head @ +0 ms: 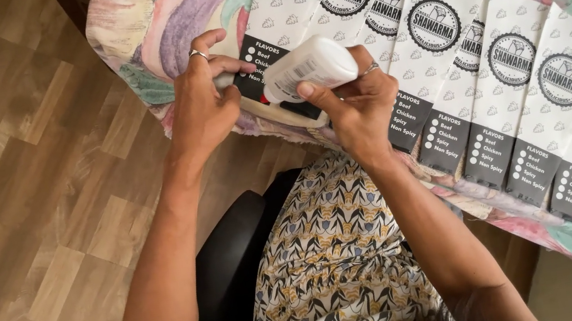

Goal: The person applies glue to paper labels, attaches them to plastic shawarma bags, and then stacks the finished bags together on a table.

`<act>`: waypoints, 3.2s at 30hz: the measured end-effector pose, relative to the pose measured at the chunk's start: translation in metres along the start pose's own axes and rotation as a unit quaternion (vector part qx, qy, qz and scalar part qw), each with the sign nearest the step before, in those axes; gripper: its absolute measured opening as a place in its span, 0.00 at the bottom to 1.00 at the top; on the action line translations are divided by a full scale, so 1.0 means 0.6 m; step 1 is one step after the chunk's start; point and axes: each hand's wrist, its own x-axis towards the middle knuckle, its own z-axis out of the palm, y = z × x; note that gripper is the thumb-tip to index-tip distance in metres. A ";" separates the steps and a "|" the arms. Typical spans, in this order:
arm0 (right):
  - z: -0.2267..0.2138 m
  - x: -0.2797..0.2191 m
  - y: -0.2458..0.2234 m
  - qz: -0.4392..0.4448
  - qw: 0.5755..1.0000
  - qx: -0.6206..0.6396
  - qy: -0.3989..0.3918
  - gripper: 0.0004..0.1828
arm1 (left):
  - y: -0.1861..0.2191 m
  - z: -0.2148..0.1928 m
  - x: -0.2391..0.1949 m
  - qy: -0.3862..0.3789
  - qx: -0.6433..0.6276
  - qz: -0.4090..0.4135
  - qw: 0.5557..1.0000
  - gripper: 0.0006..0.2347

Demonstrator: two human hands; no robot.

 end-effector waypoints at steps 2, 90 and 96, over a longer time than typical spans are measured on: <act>0.018 0.005 0.008 -0.005 1.000 0.007 -0.006 0.16 | -0.004 -0.001 -0.001 0.004 0.013 0.007 1.000 0.24; -0.707 -0.430 -0.173 -0.068 0.879 -0.456 0.122 0.02 | 0.273 0.790 -0.207 -0.187 0.030 0.458 0.869 0.03; -0.715 -0.423 -0.164 -0.051 0.893 -0.427 0.135 0.02 | 0.296 0.790 -0.201 -0.194 0.075 0.428 0.879 0.07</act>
